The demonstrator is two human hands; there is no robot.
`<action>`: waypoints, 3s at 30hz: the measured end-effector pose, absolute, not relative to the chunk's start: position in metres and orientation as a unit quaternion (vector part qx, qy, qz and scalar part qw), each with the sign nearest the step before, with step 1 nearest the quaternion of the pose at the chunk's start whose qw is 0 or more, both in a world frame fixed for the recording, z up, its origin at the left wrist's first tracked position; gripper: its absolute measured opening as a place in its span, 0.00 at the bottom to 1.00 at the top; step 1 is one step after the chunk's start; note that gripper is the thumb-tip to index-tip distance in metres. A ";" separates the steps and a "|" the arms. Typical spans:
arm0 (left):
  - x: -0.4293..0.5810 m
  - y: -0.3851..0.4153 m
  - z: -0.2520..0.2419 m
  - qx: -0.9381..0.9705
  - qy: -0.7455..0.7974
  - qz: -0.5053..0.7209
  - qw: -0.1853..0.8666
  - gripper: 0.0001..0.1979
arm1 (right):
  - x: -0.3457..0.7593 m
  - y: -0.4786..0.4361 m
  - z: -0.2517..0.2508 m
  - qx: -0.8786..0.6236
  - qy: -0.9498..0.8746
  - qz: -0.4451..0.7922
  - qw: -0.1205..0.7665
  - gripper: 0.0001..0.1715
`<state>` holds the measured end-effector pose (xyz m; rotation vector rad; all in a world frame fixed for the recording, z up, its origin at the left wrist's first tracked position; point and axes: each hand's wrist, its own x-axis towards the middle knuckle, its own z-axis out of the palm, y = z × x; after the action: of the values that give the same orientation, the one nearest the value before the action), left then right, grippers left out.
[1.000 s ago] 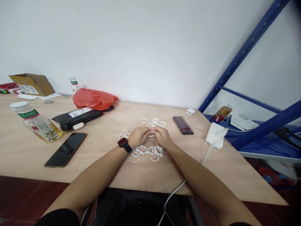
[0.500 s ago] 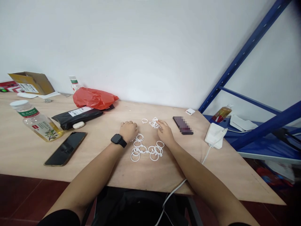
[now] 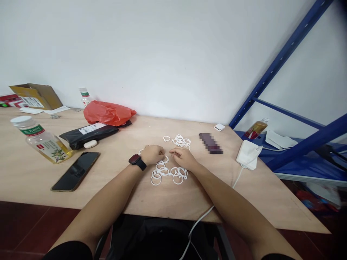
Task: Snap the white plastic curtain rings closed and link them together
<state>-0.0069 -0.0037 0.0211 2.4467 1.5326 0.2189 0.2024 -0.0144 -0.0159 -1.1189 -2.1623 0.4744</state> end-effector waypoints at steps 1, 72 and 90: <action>-0.006 -0.003 0.019 0.840 0.524 0.079 0.120 0.10 | 0.202 -0.015 -0.015 -0.425 -0.825 0.185 0.324 0.16; 0.006 -0.005 0.005 0.777 0.480 0.350 0.206 0.09 | 0.196 -0.030 -0.001 -0.404 -0.848 0.122 0.320 0.09; 0.011 -0.014 0.014 0.839 0.377 0.362 0.151 0.04 | 0.199 -0.027 0.001 -0.417 -0.866 0.055 0.269 0.12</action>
<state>0.0107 -0.0140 0.0142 2.4099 1.0818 1.0386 0.1990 -0.0270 0.0011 -1.1236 -2.3356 0.1482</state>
